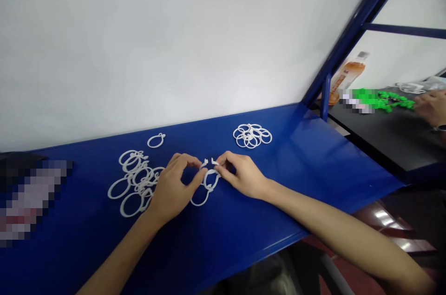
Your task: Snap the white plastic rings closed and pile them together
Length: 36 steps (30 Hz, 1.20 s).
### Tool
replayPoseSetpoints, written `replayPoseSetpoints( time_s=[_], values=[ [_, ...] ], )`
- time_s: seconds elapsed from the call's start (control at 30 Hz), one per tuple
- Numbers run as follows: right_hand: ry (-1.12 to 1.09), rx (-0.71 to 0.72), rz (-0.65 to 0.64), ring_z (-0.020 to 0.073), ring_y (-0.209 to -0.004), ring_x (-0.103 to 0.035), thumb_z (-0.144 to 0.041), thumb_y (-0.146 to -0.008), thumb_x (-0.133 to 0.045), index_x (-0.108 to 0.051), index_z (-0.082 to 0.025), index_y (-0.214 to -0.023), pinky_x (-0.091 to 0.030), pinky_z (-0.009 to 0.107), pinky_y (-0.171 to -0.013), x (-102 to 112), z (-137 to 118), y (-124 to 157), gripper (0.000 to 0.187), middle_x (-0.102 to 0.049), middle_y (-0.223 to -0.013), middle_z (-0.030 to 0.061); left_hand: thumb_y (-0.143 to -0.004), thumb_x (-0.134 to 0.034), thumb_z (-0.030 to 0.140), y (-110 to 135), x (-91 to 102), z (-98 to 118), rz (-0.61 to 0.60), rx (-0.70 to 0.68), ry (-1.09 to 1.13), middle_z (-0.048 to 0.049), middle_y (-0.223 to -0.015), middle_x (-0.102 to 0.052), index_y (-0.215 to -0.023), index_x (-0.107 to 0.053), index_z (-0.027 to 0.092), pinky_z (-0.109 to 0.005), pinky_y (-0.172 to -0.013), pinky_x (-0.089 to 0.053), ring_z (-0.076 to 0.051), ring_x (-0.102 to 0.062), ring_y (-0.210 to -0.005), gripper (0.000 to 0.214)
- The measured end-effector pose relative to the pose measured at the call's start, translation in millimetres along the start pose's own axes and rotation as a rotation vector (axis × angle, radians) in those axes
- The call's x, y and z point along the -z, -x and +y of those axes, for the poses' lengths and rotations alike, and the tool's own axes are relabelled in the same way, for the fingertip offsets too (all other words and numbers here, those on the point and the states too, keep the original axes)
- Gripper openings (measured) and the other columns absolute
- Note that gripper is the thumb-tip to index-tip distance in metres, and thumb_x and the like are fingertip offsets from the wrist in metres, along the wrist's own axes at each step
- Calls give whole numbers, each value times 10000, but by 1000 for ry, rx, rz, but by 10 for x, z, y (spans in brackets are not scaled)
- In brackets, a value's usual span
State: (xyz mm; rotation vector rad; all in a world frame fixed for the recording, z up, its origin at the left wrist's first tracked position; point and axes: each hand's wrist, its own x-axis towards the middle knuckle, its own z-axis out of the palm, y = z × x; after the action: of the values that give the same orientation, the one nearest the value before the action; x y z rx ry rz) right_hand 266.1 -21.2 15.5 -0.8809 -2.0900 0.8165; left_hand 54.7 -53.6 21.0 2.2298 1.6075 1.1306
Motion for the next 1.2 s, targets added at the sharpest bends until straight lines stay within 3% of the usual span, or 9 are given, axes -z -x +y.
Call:
replayPoseSetpoints(
  time_s=[0.1, 0.2, 0.3, 0.43, 0.6, 0.9, 1.07, 1.2],
  values=[
    [-8, -10, 21, 119, -687, -627, -267, -969, -572, -599, -188, -933, -488, 243, -643, 21, 18, -12, 91, -671, -805, 2, -819, -693, 453, 39, -62, -47, -117, 80, 14, -9, -937, -712, -1054, -595, 239, -398, -877, -516, -233, -672, -961, 332],
    [-7, -26, 32, 119, -678, -624, -272, -959, -582, -602, -189, -896, -490, 244, -642, 38, 19, -25, 106, -667, -785, -1, -838, -690, 417, 59, -122, -74, -203, 117, 49, 10, -897, -741, -1239, -526, 254, -444, -977, -472, -250, -677, -1052, 463],
    [1, -72, 73, 116, -656, -615, -261, -941, -596, -599, -188, -855, -485, 241, -631, 63, 36, -51, 113, -667, -762, -6, -889, -641, 382, 55, -126, -71, -184, 141, 82, 37, -861, -748, -1327, -475, 277, -426, -972, -475, -219, -700, -992, 480],
    [13, -180, 148, 121, -643, -616, -265, -931, -596, -608, -185, -830, -484, 248, -626, 118, 109, -98, 129, -678, -748, -4, -891, -648, 401, 41, -72, -83, -121, 117, 18, 32, -886, -761, -1302, -525, 295, -412, -947, -485, -229, -675, -1050, 442],
    [61, -244, 217, 126, -634, -606, -279, -918, -609, -604, -184, -809, -470, 254, -618, 175, 231, -130, 145, -673, -725, -6, -912, -627, 351, 36, -26, -145, -175, -48, -105, 17, -908, -762, -1166, -651, 304, -438, -963, -445, -233, -639, -998, 260],
    [-77, -36, 38, 128, -699, -654, -258, -952, -594, -636, -183, -979, -519, 252, -662, 99, 114, -61, 90, -705, -813, 10, -941, -588, 394, 15, -12, -94, -28, -96, -45, -16, -966, -757, -1203, -644, 257, -403, -888, -483, -223, -646, -936, 300],
    [28, 117, -80, 116, -663, -618, -268, -981, -576, -646, -184, -940, -501, 235, -638, 50, 34, 7, 117, -670, -793, 9, -951, -574, 323, -1, -16, 4, -58, -123, 48, 10, -870, -754, -899, -700, 257, -351, -830, -492, -190, -634, -863, 152],
    [75, 259, -153, 150, -829, -654, -255, -1026, -495, -638, -174, -982, -533, 274, -754, 69, 21, 35, 170, -690, -918, 59, -940, -564, 249, 5, 3, 51, -69, -117, 59, 16, -814, -740, -816, -692, 258, -341, -792, -485, -185, -615, -838, 178]
  ],
)
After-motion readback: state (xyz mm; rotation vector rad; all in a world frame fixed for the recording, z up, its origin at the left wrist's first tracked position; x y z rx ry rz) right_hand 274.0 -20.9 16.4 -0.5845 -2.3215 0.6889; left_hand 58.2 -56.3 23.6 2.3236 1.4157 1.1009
